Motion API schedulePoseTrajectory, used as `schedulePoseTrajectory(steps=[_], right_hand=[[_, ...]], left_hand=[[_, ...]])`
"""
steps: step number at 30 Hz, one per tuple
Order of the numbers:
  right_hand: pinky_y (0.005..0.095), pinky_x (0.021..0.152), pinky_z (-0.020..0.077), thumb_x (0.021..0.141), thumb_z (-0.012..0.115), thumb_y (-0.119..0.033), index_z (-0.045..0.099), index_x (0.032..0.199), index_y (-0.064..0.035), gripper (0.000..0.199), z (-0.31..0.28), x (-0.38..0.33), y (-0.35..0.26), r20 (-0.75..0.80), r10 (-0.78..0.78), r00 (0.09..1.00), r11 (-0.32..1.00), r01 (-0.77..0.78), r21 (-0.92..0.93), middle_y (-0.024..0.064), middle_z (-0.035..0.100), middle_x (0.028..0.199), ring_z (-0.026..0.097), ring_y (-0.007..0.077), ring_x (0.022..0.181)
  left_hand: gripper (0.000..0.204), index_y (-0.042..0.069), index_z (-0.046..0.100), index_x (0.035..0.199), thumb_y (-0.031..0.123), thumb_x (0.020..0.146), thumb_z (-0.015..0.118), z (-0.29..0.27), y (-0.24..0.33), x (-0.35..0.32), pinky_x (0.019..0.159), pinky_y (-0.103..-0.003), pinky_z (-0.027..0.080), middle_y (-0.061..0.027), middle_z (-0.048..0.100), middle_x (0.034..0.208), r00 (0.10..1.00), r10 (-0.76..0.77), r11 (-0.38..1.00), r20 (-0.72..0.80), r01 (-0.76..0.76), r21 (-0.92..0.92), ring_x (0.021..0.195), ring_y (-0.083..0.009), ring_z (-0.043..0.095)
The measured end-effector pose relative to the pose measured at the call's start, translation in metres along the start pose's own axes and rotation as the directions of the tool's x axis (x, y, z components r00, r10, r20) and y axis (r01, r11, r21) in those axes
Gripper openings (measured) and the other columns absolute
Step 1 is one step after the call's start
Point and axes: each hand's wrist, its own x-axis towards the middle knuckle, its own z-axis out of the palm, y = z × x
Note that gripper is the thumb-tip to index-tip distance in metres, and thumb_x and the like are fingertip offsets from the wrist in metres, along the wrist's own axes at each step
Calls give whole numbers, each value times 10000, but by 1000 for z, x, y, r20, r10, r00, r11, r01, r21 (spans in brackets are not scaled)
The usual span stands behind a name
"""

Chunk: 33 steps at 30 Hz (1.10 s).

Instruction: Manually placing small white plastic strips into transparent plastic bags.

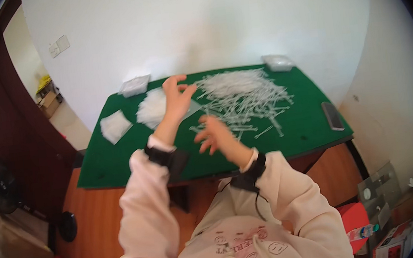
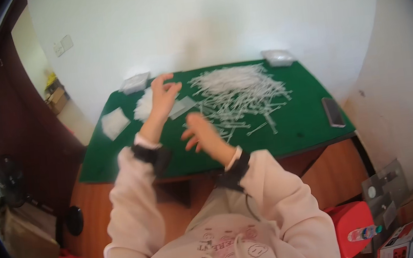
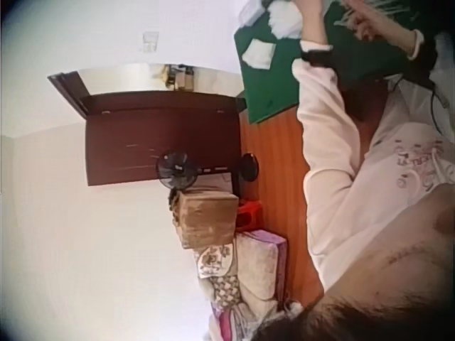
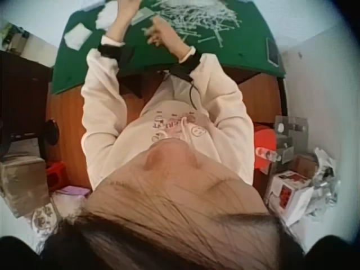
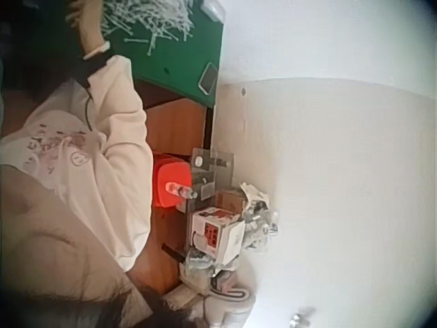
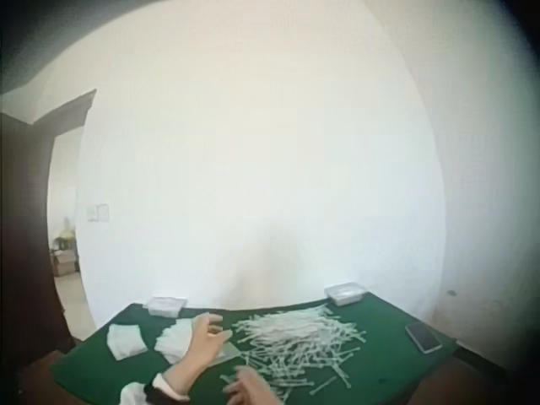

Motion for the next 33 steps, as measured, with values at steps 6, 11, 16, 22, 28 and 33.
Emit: schedulePoseTrajectory(steps=[6, 11, 16, 22, 28, 33], right_hand=[[266, 396, 356, 892, 391, -448, 445, 981, -52, 410, -176, 98, -59, -746, -148, 650, 903, 397, 167, 90, 550, 705, 459, 130, 484], [262, 358, 318, 886, 423, -406, 480, 804, -35, 383, -207, 92, -38, -853, -329, 406, 833, 550, -60, 69, 499, 571, 409, 124, 413], [261, 339, 302, 881, 452, -396, 474, 812, -36, 367, -213, 86, -19, -871, -317, 376, 852, 517, -87, 62, 487, 551, 392, 123, 392], [271, 347, 317, 873, 477, -405, 473, 833, -53, 354, -227, 92, -11, -855, -269, 444, 929, 353, -110, 45, 465, 559, 391, 123, 404], [266, 375, 326, 866, 503, -375, 475, 876, -78, 298, -166, 104, -8, -767, -119, 630, 910, 377, 169, 18, 454, 569, 396, 121, 428], [249, 395, 325, 864, 525, -274, 464, 908, -72, 216, -146, 75, -19, -592, -156, 791, 642, 537, 547, -1, 432, 550, 400, 117, 439]], left_hand=[[183, 42, 568, 879, 154, 754, 642, 28, 118, -82, 625, -261, 452, -39, 542, 784, 643, 106, 988, 758, 16, -152, 698, -129, 536], [220, 35, 555, 825, 233, 773, 636, 43, 170, -156, 573, -289, 458, -70, 555, 740, 586, 211, 968, 782, -12, -252, 645, -187, 571], [243, 39, 496, 715, 249, 815, 564, 77, 162, -172, 517, -347, 416, -116, 522, 663, 608, 269, 963, 747, -178, -201, 607, -286, 535], [231, 40, 465, 672, 205, 823, 525, 74, 184, -170, 501, -390, 378, -141, 485, 612, 430, 538, 837, 725, -171, -520, 580, -326, 495], [205, 45, 497, 693, 205, 816, 529, 61, 179, -186, 501, -386, 382, -133, 491, 604, 353, 488, 858, 798, -29, -513, 572, -328, 498], [238, 56, 571, 697, 278, 780, 568, 26, 113, -156, 539, -390, 431, -114, 576, 655, 459, 84, 996, 884, -37, -76, 608, -308, 560]])
